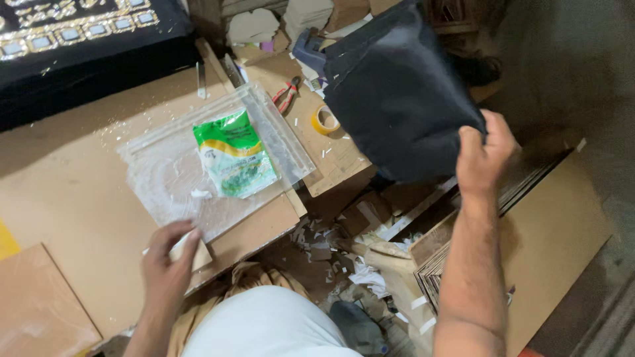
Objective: The person scoops white adhesive paste from a plastic-wrapped container with a small cardboard spreader and spreads it across a cardboard sheet on the work table. They then lay a black embroidered fabric panel with gold calligraphy onto the pasted cardboard, press it flat, and stack the finished panel with others on the table.
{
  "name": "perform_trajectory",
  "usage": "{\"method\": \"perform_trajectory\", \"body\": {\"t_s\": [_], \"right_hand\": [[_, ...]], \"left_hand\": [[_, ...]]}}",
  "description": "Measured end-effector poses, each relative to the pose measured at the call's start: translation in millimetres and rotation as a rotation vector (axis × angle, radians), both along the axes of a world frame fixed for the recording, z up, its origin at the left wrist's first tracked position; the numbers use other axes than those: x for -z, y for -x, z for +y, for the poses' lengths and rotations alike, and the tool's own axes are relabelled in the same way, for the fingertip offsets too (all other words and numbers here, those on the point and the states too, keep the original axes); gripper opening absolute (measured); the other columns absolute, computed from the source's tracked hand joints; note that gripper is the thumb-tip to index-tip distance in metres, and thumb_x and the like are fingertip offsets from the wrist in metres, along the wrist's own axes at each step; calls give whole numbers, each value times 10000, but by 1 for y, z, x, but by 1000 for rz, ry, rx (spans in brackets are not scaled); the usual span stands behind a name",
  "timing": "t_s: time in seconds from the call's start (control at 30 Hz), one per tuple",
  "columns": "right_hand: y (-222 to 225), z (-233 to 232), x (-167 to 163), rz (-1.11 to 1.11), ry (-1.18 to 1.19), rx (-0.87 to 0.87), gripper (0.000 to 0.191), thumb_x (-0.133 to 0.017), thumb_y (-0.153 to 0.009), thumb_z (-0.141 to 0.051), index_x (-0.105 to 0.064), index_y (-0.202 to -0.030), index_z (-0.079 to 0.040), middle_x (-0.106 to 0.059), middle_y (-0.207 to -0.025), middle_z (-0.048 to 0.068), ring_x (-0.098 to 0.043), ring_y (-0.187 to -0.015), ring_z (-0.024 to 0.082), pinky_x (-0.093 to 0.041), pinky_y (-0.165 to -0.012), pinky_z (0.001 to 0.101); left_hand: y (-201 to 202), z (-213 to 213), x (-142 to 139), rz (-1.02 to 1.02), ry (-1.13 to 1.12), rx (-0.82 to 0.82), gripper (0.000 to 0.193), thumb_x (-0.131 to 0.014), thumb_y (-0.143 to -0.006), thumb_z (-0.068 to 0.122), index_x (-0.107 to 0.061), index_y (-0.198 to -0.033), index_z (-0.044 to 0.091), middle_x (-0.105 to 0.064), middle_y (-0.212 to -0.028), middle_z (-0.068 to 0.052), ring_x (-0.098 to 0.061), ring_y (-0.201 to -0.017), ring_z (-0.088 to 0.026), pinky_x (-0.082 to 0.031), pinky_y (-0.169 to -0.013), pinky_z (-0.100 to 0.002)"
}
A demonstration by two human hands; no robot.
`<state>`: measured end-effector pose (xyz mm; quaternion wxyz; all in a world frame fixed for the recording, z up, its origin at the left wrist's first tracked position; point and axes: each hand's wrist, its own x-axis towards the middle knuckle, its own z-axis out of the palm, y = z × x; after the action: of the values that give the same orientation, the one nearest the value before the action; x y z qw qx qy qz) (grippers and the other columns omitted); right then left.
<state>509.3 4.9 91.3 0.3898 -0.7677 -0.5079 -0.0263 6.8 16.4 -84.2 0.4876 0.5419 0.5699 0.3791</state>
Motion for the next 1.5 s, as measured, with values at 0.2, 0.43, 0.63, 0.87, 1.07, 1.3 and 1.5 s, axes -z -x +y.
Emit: {"method": "perform_trajectory", "body": {"t_s": [0.2, 0.43, 0.63, 0.87, 1.07, 1.3, 1.5], "right_hand": [[49, -81, -21, 1054, -267, -31, 362, -510, -889, -12, -691, -1198, 45, -704, -1194, 106, -676, -1097, 231, -549, -1040, 354], [132, -115, 98, 1409, -121, 214, 422, -546, -897, -104, -643, -1300, -25, -714, -1233, 95, -680, -1116, 252, -519, -1026, 397], [239, -105, 132, 729, 218, 439, 568, -551, -898, -129, -444, -1455, -154, -586, -1367, 91, -599, -1224, 264, -461, -1053, 375], [379, -72, 92, 373, 195, -231, 600, -459, -1094, -482, -569, -1432, 0, -606, -1408, 197, -591, -1308, 331, -445, -1111, 422], [436, -51, 54, 189, 123, -385, 759, -515, -1022, -606, -510, -1404, 49, -495, -1396, 254, -476, -1313, 361, -378, -1105, 444], [423, -62, 67, 834, 104, -144, 316, -651, -1066, -187, -680, -1262, 59, -685, -1175, 109, -636, -1066, 178, -508, -958, 315], [352, -70, 86, 1234, -149, 70, 251, -597, -1043, -132, -682, -1208, 37, -740, -1160, 102, -689, -1039, 171, -536, -943, 304]], "left_hand": [[-118, 36, 35, -1083, 817, 261, 709, -479, -990, 559, -473, -1509, 77, -571, -1482, -111, -555, -1370, -227, -459, -1125, -381], [-97, 28, 4, -1517, 1092, 612, 804, -702, -849, 557, -541, -1435, 31, -667, -1334, -176, -674, -1180, -300, -532, -1053, -488], [-51, 26, 6, -1225, 1209, 471, 710, -653, -880, 535, -606, -1358, 12, -711, -1232, -202, -694, -1102, -315, -536, -1027, -460], [-14, 24, -3, -845, 727, 638, 419, -497, -1110, 347, -639, -1285, -7, -681, -1130, -85, -632, -985, -142, -521, -873, -326], [40, 26, -31, -477, 281, 654, 349, -549, -1083, 300, -701, -1071, -14, -701, -852, -51, -594, -808, -86, -544, -725, -297], [56, 35, -45, -573, 287, 657, 380, -540, -1080, 303, -718, -1075, -33, -699, -854, -20, -600, -805, -78, -527, -715, -273], [46, 61, -37, -626, 526, 525, 384, -558, -1024, 307, -707, -1087, -42, -730, -909, -42, -658, -800, -95, -540, -727, -261]]}}
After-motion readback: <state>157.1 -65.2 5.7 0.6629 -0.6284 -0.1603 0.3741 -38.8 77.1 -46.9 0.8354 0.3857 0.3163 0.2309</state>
